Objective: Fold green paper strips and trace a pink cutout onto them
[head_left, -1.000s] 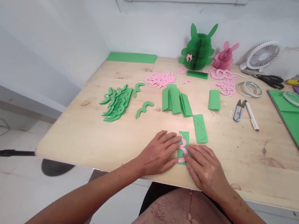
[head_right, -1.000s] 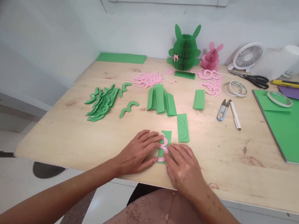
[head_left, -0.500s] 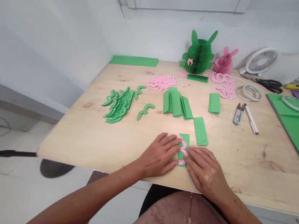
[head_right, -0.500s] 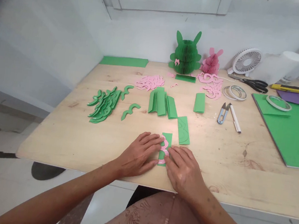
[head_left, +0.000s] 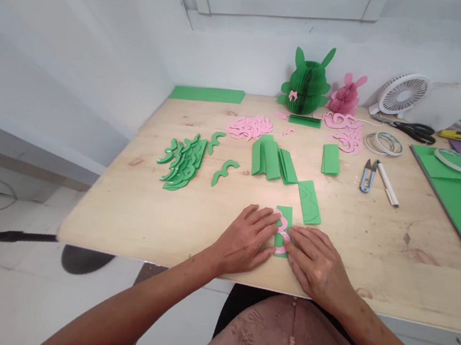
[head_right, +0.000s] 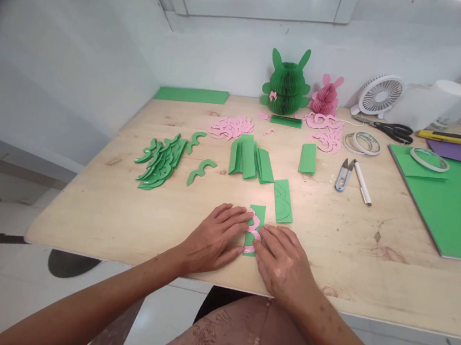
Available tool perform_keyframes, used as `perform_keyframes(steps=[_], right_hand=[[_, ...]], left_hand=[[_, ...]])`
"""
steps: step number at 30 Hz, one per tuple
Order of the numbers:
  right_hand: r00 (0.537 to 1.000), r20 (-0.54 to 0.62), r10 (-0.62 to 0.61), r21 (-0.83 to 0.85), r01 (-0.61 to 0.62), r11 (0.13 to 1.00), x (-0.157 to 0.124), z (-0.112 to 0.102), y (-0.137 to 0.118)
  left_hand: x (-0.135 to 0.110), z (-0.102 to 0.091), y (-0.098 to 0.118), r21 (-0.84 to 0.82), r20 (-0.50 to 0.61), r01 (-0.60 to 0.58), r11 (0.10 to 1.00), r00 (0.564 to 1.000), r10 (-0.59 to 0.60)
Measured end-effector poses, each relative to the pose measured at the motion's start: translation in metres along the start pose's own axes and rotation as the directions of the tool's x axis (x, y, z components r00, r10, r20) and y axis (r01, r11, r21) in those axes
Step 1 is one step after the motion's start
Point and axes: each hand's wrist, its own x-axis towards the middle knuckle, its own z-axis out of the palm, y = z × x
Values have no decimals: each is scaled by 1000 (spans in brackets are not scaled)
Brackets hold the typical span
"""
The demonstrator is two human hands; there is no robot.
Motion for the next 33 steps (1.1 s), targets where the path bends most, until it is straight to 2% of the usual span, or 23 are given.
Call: perform_keyframes(steps=[10, 33], right_hand=[[1000, 20, 12, 6, -12, 1000, -1, 0, 0], [999, 16, 28, 19, -28, 999, 0, -1, -1]], left_hand=[[0, 1, 0, -49, 4, 9, 999, 1000, -8], [0, 1, 0, -49, 21, 18, 999, 1000, -17]])
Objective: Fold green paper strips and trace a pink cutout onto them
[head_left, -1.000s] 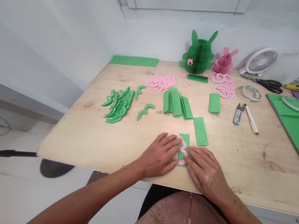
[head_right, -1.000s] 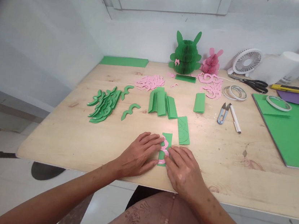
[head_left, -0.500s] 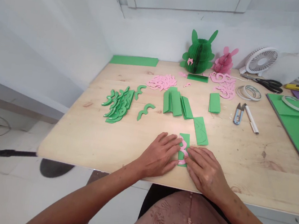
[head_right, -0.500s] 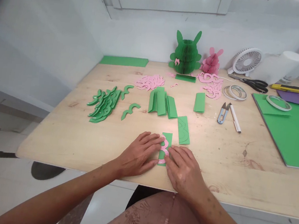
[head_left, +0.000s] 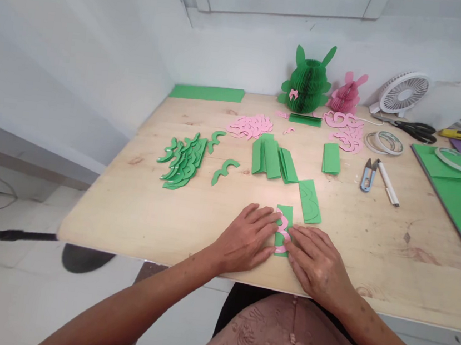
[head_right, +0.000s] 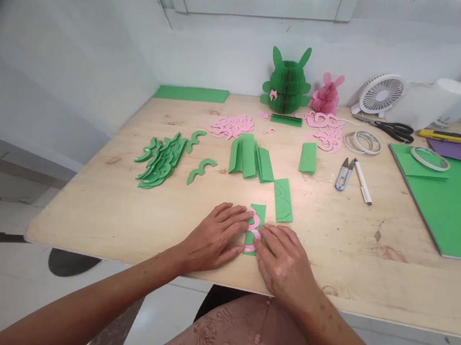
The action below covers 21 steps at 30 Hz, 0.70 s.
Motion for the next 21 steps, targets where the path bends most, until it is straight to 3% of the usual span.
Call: perform_keyframes(steps=[21], right_hand=[[1000, 12, -4, 2, 4, 1000, 0, -1, 1]], left_hand=[[0, 1, -1, -45, -25, 10, 999, 1000, -11]])
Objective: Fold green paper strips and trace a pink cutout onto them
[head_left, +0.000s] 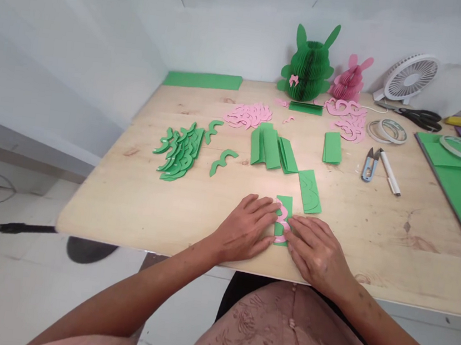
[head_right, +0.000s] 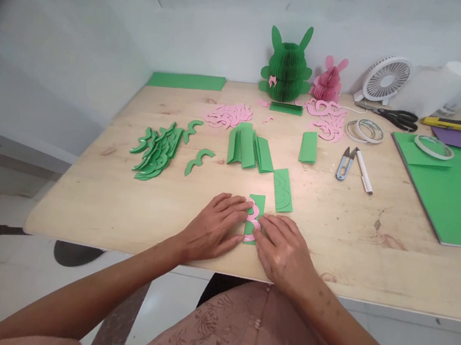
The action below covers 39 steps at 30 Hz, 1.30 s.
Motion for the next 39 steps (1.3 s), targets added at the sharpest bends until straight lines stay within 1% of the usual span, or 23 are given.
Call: perform_keyframes(steps=[7, 12, 21, 28, 39], right_hand=[[1000, 14, -16, -11, 16, 1000, 0, 0, 1], [1000, 15, -10, -2, 10, 1000, 0, 0, 1], [1000, 13, -25, -10, 25, 1000, -1, 1, 2], [999, 14, -33, -25, 33, 999, 0, 0, 1], [999, 13, -35, -25, 35, 999, 1, -1, 1]], left_hand=[[1, -1, -3, -48, 6, 0, 999, 1000, 1], [1, -3, -7, -51, 45, -2, 999, 999, 4], [4, -12, -18, -9, 66, -133, 991, 989, 134], [5, -15, -24, 83, 65, -248, 965, 968, 243], [3, -12, -28, 116, 60, -262, 958, 965, 257]])
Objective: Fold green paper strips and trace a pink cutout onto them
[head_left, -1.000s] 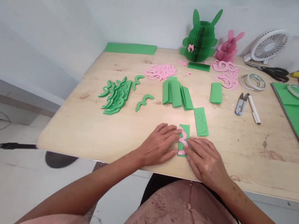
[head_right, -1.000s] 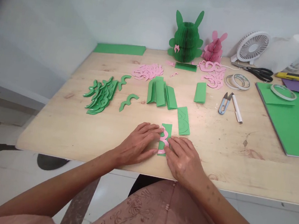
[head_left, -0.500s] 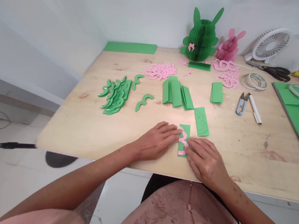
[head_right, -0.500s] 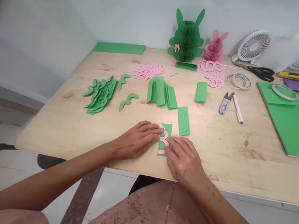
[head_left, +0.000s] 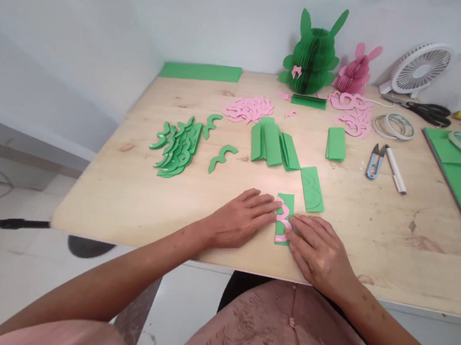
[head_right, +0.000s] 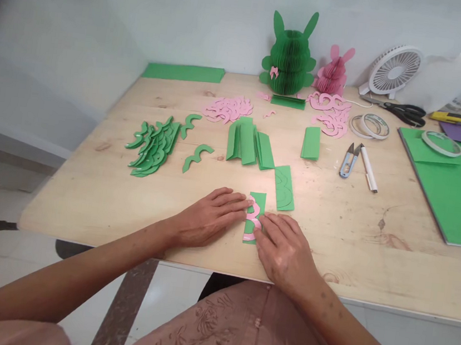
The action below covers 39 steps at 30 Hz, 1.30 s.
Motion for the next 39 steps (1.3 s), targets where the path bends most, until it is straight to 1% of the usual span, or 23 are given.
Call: perform_keyframes(steps=[5, 9, 14, 17, 24, 31, 39], right_hand=[[1000, 6, 1, -3, -1, 1000, 0, 0, 0], [1000, 10, 6, 6, -6, 1000, 0, -1, 0], [1000, 12, 14, 1, -14, 1000, 1, -1, 0], [1000, 11, 11, 1, -12, 1000, 1, -1, 0], [1000, 20, 16, 2, -16, 1000, 1, -2, 0], [1000, 8, 13, -1, -13, 1000, 2, -2, -1], [1000, 11, 16, 4, -16, 1000, 1, -2, 0]], left_hand=[[0, 0, 0, -6, -13, 5, 1000, 1000, -5], [-1, 1, 0, -39, 4, 27, 999, 1000, -27], [0, -1, 2, -125, 52, 85, 989, 996, -79], [2, -1, 5, -151, 57, 120, 981, 992, -113], [7, 1, 13, -153, -13, 169, 974, 985, -173], [10, 7, 22, -137, -98, 219, 966, 968, -233], [8, 13, 26, -109, -109, 246, 963, 960, -258]])
